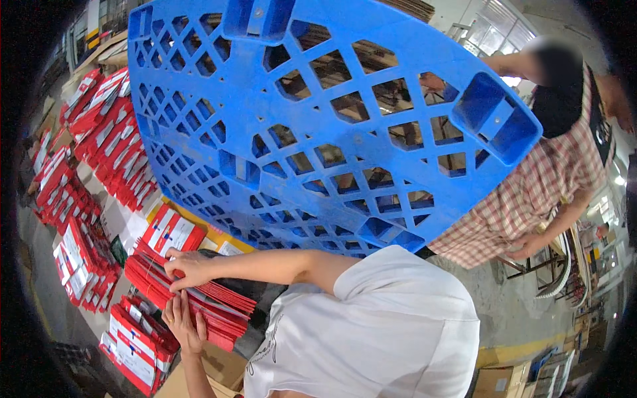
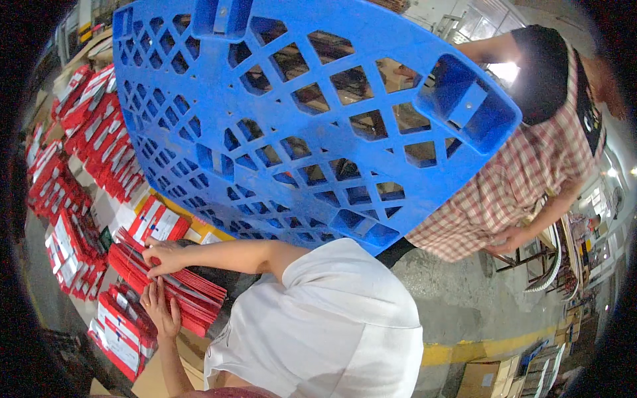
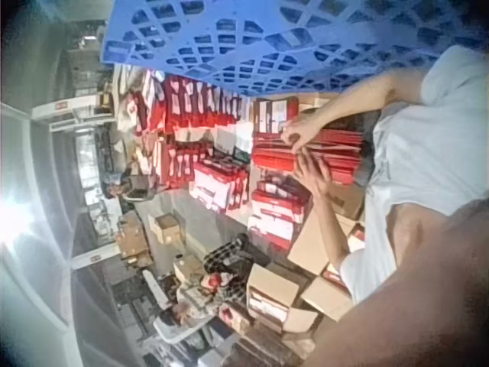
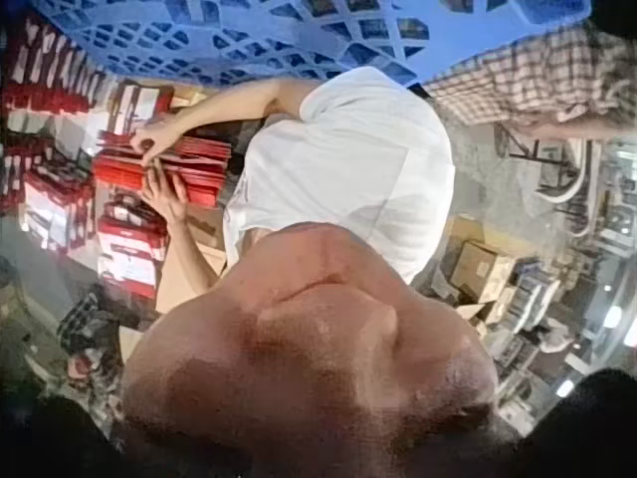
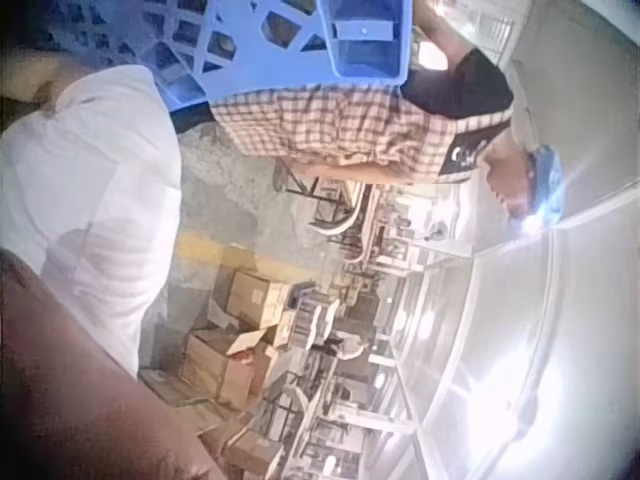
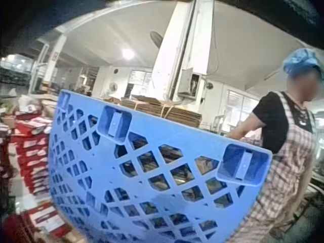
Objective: The person sits on the floor and repeatedly picks up stacks of red and white packages, flips them over, and places them into a blue plastic crate. The person handles the packages one by one or in small groups, organizing them into the container.
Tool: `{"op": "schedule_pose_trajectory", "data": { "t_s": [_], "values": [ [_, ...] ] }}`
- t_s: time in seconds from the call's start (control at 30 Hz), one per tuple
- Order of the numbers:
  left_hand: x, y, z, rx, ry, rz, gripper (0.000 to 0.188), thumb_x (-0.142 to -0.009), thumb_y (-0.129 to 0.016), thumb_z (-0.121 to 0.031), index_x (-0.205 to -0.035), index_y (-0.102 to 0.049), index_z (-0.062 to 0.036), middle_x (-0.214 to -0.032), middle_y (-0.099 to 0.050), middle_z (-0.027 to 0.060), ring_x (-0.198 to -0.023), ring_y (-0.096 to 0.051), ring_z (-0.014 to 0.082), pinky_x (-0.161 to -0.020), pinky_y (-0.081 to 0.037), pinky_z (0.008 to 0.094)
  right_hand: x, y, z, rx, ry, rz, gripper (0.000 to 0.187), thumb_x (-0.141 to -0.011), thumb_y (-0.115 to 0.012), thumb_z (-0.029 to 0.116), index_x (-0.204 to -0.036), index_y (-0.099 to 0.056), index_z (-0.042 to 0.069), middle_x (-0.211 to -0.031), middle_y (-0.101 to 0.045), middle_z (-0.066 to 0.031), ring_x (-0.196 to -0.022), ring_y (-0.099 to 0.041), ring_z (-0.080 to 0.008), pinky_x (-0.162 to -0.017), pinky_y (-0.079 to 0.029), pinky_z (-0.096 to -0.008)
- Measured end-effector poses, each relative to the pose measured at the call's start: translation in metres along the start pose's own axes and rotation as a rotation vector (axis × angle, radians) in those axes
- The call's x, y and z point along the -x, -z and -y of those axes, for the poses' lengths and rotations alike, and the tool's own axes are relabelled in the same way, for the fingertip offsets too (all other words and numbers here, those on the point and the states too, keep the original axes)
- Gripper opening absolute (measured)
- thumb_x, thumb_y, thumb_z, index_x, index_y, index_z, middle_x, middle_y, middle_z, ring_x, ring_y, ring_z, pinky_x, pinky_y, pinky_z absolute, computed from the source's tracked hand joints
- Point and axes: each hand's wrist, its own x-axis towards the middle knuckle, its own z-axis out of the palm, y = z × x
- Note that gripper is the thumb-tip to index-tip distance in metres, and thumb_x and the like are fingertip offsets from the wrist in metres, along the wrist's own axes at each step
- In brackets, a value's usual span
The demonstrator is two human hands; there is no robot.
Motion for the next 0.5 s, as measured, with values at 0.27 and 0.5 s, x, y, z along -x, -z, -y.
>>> {"op": "schedule_pose_trajectory", "data": {
  "t_s": [0.27, 0.5],
  "values": [
    [-0.010, 0.004, -0.002, 0.049, 0.053, 0.036, 0.063, -0.089, -0.064, -0.032, -0.148, -0.055, -0.0097, -0.145, -0.055, 0.0147, -0.137, -0.047, 0.0357, -0.115, -0.033, 0.0532, -0.015, 0.016, 0.007, -0.099, 0.103, -0.015, 0.032, -0.078, -0.086, 0.026, -0.084, -0.061, 0.007, -0.083, -0.059, -0.0073, -0.077, -0.059, -0.0234, -0.069, -0.049, -0.0373],
    [0.016, 0.010, -0.005, 0.071, 0.081, -0.061, 0.058, -0.086, -0.065, -0.031, -0.139, -0.061, -0.0080, -0.138, -0.057, 0.0108, -0.129, -0.052, 0.0303, -0.107, -0.038, 0.0487, -0.013, 0.010, 0.019, -0.017, 0.205, 0.036, 0.025, -0.083, -0.080, 0.015, -0.086, -0.058, 0.004, -0.098, -0.060, -0.0123, -0.097, -0.062, -0.0282, -0.087, -0.050, -0.0370]
  ]
}}
